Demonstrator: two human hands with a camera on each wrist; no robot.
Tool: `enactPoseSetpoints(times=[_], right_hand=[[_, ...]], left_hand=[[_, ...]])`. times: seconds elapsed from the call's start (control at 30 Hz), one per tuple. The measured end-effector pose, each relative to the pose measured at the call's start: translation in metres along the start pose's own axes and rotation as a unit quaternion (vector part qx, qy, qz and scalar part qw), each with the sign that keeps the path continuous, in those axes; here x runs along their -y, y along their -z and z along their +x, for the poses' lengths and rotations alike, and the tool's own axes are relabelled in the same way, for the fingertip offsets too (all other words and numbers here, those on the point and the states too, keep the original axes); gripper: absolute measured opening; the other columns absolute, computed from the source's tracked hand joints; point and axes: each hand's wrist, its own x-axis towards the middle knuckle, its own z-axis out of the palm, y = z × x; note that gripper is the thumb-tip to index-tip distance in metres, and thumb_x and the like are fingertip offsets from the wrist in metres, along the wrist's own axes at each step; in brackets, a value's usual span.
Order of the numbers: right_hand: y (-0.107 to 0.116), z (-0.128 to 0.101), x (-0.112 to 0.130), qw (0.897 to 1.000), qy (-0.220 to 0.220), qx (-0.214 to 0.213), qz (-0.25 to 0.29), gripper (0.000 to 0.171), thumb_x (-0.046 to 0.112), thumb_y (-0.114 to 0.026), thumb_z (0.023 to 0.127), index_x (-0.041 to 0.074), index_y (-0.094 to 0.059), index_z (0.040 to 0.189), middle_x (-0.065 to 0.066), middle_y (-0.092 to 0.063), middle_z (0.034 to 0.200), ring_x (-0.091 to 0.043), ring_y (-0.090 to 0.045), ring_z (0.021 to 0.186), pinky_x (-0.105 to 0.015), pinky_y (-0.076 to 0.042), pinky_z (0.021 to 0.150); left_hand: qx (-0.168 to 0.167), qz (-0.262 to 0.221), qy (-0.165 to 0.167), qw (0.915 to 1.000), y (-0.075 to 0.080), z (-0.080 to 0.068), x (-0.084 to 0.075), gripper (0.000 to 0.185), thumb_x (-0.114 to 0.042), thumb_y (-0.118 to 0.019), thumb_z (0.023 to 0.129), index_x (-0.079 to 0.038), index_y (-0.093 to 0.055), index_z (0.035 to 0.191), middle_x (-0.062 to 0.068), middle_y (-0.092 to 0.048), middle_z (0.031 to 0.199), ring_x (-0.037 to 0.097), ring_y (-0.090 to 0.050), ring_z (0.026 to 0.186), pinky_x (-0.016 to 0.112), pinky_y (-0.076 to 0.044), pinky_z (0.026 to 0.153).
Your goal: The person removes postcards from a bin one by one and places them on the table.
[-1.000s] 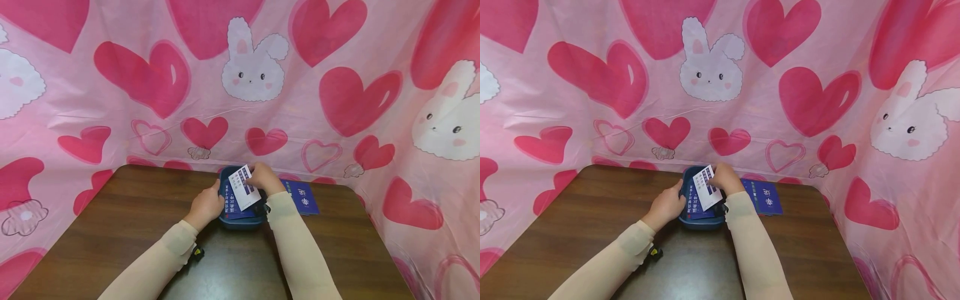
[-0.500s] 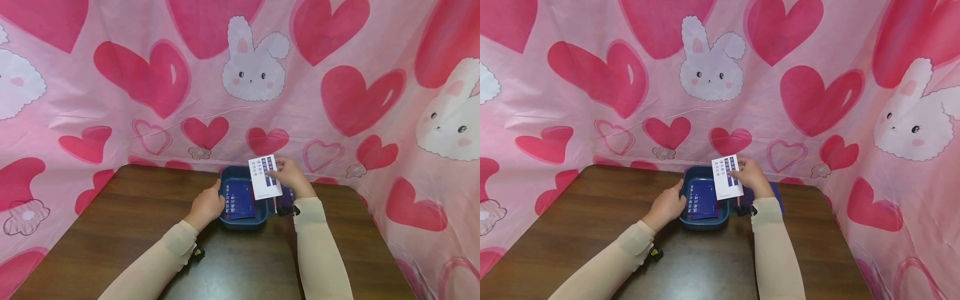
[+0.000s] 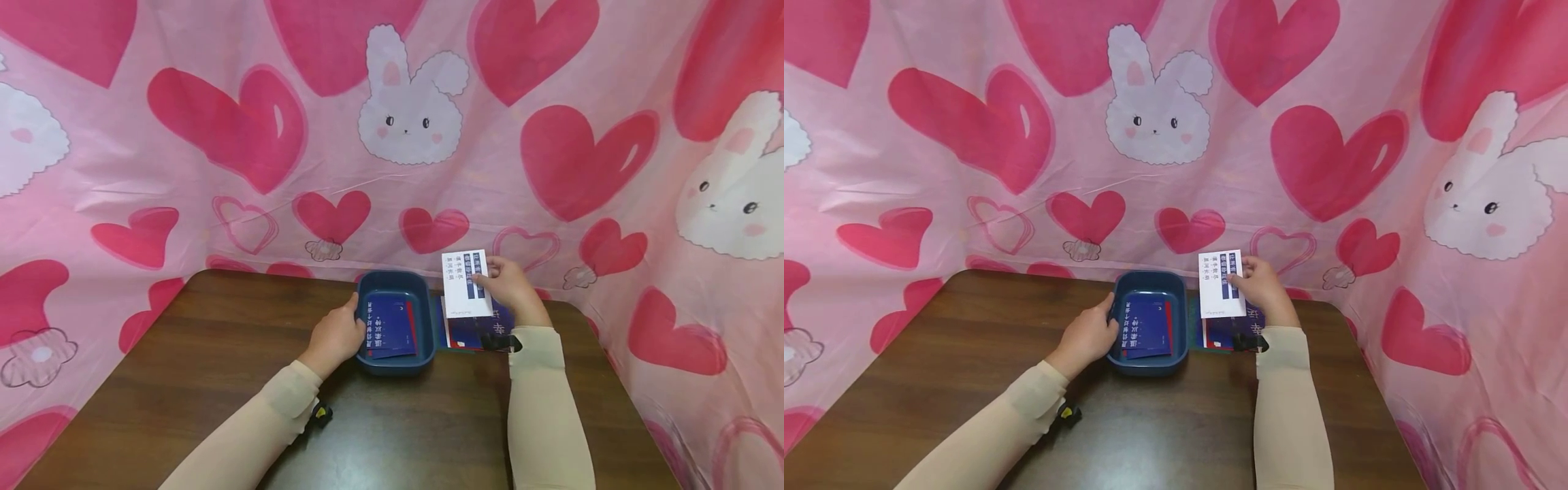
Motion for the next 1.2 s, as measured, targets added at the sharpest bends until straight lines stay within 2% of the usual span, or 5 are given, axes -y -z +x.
enactPoseSetpoints(times=[0.27, 0.47, 0.6, 0.93, 1.2], right_hand=[[0.018, -0.003, -0.023, 1.0, -0.019, -0.009, 0.004, 0.067, 0.016, -0.063, 0.114, -0.007, -0.038, 0.172, -0.034, -0.063, 0.157, -0.035, -0.075, 0.121, -0.035, -0.065, 0.095], [0.028, -0.001, -0.046, 0.997, -0.06, -0.002, 0.047, 0.059, 0.012, -0.056, 0.113, -0.012, -0.045, 0.165, -0.032, -0.07, 0.137, -0.021, -0.075, 0.095, -0.028, -0.065, 0.077], [0.033, 0.0, -0.062, 0.994, -0.101, -0.002, 0.028, 0.056, 0.017, -0.052, 0.111, -0.013, -0.052, 0.159, -0.024, -0.074, 0.118, -0.018, -0.073, 0.083, -0.03, -0.064, 0.07], [0.027, 0.005, -0.092, 0.99, -0.133, 0.027, 0.035, 0.051, 0.013, -0.057, 0.11, -0.012, -0.055, 0.154, -0.021, -0.076, 0.118, -0.02, -0.075, 0.088, -0.033, -0.066, 0.074], [0.019, 0.011, -0.104, 0.992, -0.118, 0.015, -0.036, 0.043, 0.014, -0.066, 0.106, -0.014, -0.066, 0.138, -0.024, -0.079, 0.11, -0.024, -0.076, 0.086, -0.036, -0.066, 0.073]], left_hand=[[-0.003, 0.008, -0.008, 0.9999, 0.0, 0.0, 0.002, 0.07, -0.026, -0.061, 0.112, -0.006, -0.04, 0.176, 0.025, -0.071, 0.154, 0.031, -0.074, 0.09, 0.048, -0.062, 0.073], [-0.01, 0.014, -0.012, 0.9998, 0.001, 0.0, 0.003, 0.07, -0.024, -0.06, 0.11, -0.005, -0.042, 0.175, 0.026, -0.072, 0.152, 0.033, -0.076, 0.092, 0.053, -0.063, 0.077], [-0.007, 0.009, -0.011, 0.9999, 0.001, 0.001, 0.003, 0.07, -0.025, -0.06, 0.111, -0.006, -0.041, 0.176, 0.025, -0.071, 0.154, 0.033, -0.075, 0.091, 0.053, -0.063, 0.077], [-0.002, 0.008, -0.01, 0.9999, 0.0, 0.0, 0.003, 0.071, -0.026, -0.061, 0.111, -0.006, -0.04, 0.176, 0.025, -0.07, 0.155, 0.032, -0.075, 0.091, 0.054, -0.065, 0.079], [-0.002, 0.005, -0.007, 1.0, 0.002, -0.001, 0.002, 0.071, -0.024, -0.061, 0.111, -0.006, -0.04, 0.176, 0.026, -0.07, 0.155, 0.032, -0.071, 0.086, 0.049, -0.062, 0.072]])
